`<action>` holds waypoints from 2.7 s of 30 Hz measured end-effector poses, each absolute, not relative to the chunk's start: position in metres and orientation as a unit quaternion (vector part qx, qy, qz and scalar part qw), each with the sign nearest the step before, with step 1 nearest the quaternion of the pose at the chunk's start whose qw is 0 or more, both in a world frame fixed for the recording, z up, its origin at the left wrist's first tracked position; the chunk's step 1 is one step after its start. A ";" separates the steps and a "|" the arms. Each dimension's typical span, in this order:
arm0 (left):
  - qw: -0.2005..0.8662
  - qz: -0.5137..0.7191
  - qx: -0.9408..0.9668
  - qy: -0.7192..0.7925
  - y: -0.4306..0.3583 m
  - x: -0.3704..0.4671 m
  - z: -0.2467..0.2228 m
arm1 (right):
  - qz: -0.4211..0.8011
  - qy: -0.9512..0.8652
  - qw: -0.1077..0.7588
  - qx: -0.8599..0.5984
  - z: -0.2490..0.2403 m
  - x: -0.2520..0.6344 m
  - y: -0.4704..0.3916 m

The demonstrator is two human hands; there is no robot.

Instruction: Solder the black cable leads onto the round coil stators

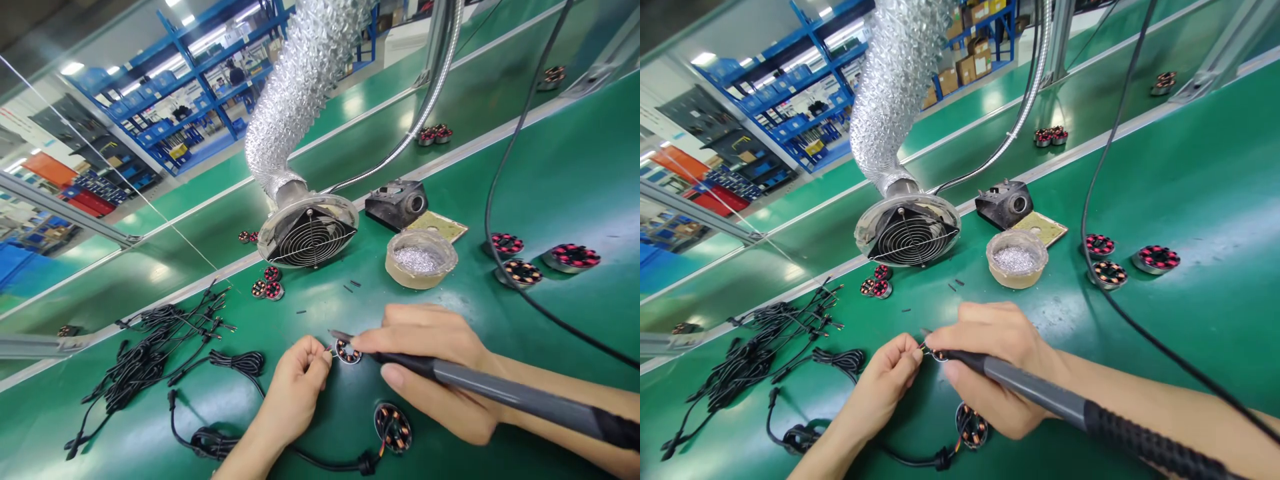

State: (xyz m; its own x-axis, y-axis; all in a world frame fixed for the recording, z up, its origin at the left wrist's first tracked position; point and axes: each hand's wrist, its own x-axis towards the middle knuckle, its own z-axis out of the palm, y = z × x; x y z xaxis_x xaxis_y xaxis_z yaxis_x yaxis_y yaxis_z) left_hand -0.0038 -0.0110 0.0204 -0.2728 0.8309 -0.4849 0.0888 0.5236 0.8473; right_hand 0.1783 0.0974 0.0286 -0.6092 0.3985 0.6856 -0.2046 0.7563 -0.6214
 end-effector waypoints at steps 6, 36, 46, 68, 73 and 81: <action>0.507 0.353 0.327 0.715 -0.011 -0.003 0.022 | 0.395 -0.813 0.425 -0.056 0.025 0.177 0.094; 0.509 0.347 0.335 0.712 -0.010 -0.004 0.022 | 0.373 -0.808 0.454 -0.049 0.023 0.173 0.092; 0.517 0.351 0.335 0.705 -0.012 -0.005 0.019 | 0.171 -0.858 0.448 -0.183 0.073 0.223 0.114; 0.556 0.422 0.277 0.660 -0.020 -0.017 0.017 | 0.273 -0.915 0.294 -0.042 0.017 0.142 0.100; 0.506 0.381 0.314 0.707 -0.017 -0.013 0.020 | 0.307 -0.897 0.312 -0.063 0.000 0.141 0.096; 0.478 0.380 0.347 0.712 -0.011 -0.006 0.026 | 0.348 -0.877 0.331 -0.030 0.000 0.146 0.100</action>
